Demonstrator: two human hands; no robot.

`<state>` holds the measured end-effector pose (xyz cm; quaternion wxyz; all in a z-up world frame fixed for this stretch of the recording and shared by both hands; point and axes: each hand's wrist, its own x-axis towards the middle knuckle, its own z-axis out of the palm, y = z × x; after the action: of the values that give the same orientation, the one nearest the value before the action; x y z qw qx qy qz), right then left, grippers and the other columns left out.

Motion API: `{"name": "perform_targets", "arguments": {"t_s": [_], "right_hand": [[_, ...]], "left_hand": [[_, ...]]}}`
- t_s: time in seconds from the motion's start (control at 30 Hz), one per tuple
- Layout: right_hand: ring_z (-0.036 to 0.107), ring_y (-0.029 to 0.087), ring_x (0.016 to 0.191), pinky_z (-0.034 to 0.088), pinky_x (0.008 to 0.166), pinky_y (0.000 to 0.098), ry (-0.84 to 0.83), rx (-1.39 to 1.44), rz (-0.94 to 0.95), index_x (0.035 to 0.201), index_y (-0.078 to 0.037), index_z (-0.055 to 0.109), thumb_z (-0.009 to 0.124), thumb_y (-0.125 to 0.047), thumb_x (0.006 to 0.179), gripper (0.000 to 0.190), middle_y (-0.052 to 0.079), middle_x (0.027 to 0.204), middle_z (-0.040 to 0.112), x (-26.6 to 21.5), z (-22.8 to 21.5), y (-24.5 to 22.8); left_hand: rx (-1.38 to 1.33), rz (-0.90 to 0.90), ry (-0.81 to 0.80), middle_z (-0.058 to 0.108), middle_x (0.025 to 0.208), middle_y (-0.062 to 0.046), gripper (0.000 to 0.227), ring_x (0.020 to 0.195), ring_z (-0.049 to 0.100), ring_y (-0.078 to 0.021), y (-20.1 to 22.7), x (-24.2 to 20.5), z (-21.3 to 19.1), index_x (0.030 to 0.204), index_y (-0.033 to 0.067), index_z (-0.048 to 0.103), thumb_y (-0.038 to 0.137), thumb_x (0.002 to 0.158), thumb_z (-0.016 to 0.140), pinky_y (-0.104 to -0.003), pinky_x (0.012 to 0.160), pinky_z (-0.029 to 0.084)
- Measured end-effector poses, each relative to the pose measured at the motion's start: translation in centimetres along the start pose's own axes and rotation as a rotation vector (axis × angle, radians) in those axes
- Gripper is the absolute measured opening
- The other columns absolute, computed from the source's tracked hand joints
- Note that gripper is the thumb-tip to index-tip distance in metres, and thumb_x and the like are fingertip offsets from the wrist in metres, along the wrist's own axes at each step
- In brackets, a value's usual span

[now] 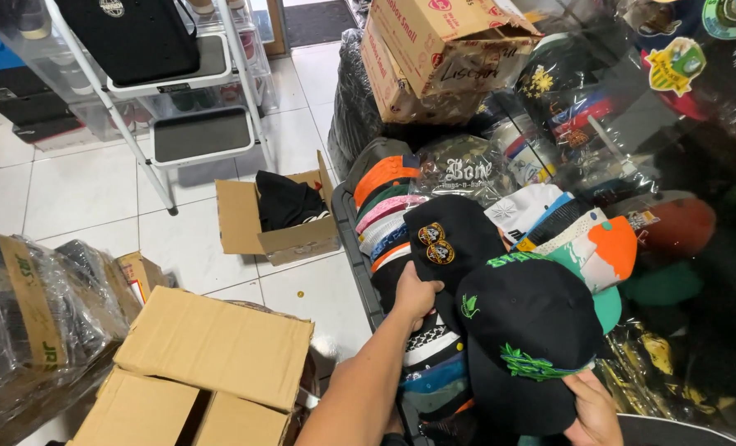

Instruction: Unboxing a package containing various hats and then sorting and displaying them to the camera.

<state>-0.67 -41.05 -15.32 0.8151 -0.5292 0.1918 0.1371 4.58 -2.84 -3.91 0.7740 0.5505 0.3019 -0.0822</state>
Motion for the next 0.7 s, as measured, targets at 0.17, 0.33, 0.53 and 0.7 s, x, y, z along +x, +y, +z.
{"name": "perform_targets", "arguments": {"t_s": [0.17, 0.33, 0.53, 0.7], "right_hand": [[0.058, 0.03, 0.109, 0.045, 0.091, 0.0382, -0.034, 0.025, -0.023, 0.142, 0.007, 0.052, 0.043, -0.001, 0.102, 0.042, 0.024, 0.133, 0.061, 0.2, 1.4, 1.4], [0.063, 0.029, 0.108, 0.049, 0.089, 0.0353, -0.068, 0.061, -0.113, 0.143, 0.003, 0.055, 0.051, 0.005, 0.093, 0.05, 0.021, 0.131, 0.064, 0.3, 6.4, 2.1], [0.067, 0.034, 0.103, 0.054, 0.086, 0.0424, -0.296, 0.145, -0.14, 0.137, 0.003, 0.059, 0.052, 0.002, 0.095, 0.044, 0.023, 0.126, 0.068, -0.8, 12.4, 0.9], [0.07, 0.035, 0.1, 0.056, 0.079, 0.0484, -0.32, 0.267, -0.049, 0.13, 0.003, 0.063, 0.051, -0.01, 0.098, 0.036, 0.022, 0.121, 0.071, 0.8, 12.3, -0.1]], "left_hand": [[-0.063, 0.118, 0.061, 0.069, 0.116, -0.017, 0.047, 0.102, 0.069, -0.0279, -0.8, -2.8, -1.9, 0.128, 0.0017, 0.052, -0.007, 0.083, 0.06, -0.035, 0.092, 0.054], [-0.155, 0.214, 0.136, 0.071, 0.115, -0.014, 0.058, 0.1, 0.069, -0.0246, -3.5, -6.9, -4.1, 0.132, 0.0055, 0.052, -0.011, 0.078, 0.056, -0.032, 0.093, 0.052], [-0.448, 0.464, 0.003, 0.069, 0.125, -0.018, 0.051, 0.108, 0.067, -0.0261, -5.6, -7.7, -4.2, 0.128, 0.0016, 0.05, -0.014, 0.08, 0.05, -0.031, 0.092, 0.05], [-0.346, 0.258, 0.113, 0.045, 0.157, -0.02, 0.088, 0.136, 0.052, -0.0324, -9.1, -2.6, -5.2, 0.162, 0.0212, 0.02, -0.002, 0.09, 0.066, -0.039, 0.089, 0.059]]}}
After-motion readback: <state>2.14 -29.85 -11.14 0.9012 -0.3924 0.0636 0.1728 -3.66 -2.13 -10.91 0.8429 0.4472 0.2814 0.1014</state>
